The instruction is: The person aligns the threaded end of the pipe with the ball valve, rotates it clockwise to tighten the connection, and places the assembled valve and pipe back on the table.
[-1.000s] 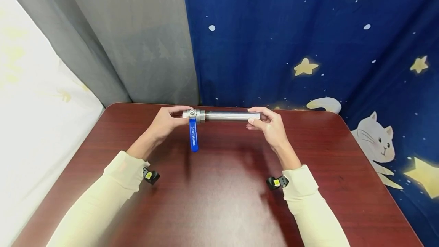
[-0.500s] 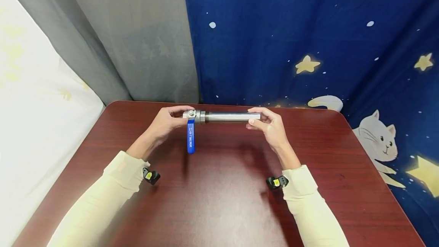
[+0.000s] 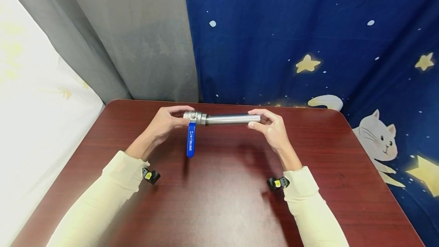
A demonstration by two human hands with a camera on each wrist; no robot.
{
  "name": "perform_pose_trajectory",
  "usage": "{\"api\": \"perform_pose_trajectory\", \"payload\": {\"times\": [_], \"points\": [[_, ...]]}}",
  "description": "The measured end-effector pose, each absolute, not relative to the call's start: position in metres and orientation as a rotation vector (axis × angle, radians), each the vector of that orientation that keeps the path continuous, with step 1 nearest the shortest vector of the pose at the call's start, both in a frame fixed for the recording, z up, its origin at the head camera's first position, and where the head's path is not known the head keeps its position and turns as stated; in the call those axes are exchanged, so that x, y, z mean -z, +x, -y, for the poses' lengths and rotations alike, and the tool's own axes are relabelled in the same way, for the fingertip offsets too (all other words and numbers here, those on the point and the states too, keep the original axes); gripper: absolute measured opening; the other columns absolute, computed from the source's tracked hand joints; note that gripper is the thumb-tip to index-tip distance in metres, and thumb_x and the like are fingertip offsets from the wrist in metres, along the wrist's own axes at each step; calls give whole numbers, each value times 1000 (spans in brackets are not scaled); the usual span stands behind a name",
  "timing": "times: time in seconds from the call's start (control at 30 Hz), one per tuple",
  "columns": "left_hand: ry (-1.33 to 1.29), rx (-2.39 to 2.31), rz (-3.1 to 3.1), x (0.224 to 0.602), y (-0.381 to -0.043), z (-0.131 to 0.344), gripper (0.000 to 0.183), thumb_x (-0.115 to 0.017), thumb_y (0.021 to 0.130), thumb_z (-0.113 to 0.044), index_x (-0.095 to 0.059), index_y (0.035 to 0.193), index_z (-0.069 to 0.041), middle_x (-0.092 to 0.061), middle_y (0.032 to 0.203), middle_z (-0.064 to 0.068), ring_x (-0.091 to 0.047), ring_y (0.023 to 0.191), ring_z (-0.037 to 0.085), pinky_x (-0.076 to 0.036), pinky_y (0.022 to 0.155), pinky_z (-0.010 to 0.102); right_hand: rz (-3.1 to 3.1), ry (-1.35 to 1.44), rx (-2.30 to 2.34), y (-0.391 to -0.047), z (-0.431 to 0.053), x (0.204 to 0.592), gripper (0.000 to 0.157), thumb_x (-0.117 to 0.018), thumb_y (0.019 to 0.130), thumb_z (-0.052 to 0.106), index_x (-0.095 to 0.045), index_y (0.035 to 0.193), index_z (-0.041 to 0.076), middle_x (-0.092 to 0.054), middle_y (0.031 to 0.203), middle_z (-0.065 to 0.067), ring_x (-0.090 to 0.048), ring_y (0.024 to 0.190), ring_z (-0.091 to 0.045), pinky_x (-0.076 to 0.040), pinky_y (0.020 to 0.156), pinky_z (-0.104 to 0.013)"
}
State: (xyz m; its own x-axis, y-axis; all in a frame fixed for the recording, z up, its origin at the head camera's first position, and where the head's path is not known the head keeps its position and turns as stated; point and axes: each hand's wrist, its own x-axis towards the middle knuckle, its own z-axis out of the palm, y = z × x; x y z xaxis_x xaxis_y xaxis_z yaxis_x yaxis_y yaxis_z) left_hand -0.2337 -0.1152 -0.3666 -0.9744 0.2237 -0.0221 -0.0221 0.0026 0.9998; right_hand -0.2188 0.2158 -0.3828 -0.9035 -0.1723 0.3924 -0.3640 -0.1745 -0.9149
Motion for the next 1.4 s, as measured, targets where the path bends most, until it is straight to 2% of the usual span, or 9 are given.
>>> {"api": "perform_pose_trajectory", "payload": {"times": [0.37,0.53,0.6,0.77,0.97,1.2,1.4], "points": [[149,-2097,-2074,369,-231,115,38,-73,80,0,-68,118,-1,-64,110,14,-65,85,16,-52,89,45,1838,661,-2289,-218,-213,388,37,-64,76,-23,-67,108,-6,-69,91,-8,-68,81,-17,-58,73,-35],[131,-2098,-2069,370,-232,117,38,-74,80,-2,-68,117,0,-65,110,14,-66,83,17,-49,93,51,1892,636,-2193,-219,-211,388,37,-67,74,-21,-69,107,-4,-69,88,-4,-65,79,-13,-57,72,-27],[127,-2104,-2057,371,-232,119,38,-73,81,-2,-67,119,1,-65,110,15,-67,81,17,-50,93,50,1910,632,-2164,-219,-210,388,37,-68,74,-21,-69,107,-4,-69,88,-3,-64,78,-11,-56,72,-24],[125,-2117,-2027,370,-231,121,40,-72,82,-1,-65,120,3,-64,112,16,-68,78,17,-50,92,49,1937,612,-2102,-218,-210,390,36,-70,72,-21,-69,105,-5,-69,88,0,-61,73,-8,-54,68,-20],[110,-2121,-1994,366,-229,121,42,-71,82,0,-62,122,7,-61,115,19,-67,77,17,-46,96,55,1995,572,-2038,-215,-210,390,36,-73,72,-18,-70,105,-3,-69,86,3,-60,70,-6,-51,63,-17],[110,-2121,-1988,367,-229,121,40,-70,82,2,-62,121,8,-62,113,21,-68,76,18,-50,91,51,2084,492,-2009,-213,-211,390,36,-74,71,-17,-68,105,-7,-63,73,-1,-58,66,-9,-50,60,-19],[122,-2100,-2038,369,-230,121,36,-73,80,1,-66,116,5,-64,110,19,-68,77,18,-53,88,48,2112,508,-2004,-215,-214,393,36,-75,71,-15,-69,105,-6,-60,71,-2,-54,64,-10,-47,57,-18]]}}
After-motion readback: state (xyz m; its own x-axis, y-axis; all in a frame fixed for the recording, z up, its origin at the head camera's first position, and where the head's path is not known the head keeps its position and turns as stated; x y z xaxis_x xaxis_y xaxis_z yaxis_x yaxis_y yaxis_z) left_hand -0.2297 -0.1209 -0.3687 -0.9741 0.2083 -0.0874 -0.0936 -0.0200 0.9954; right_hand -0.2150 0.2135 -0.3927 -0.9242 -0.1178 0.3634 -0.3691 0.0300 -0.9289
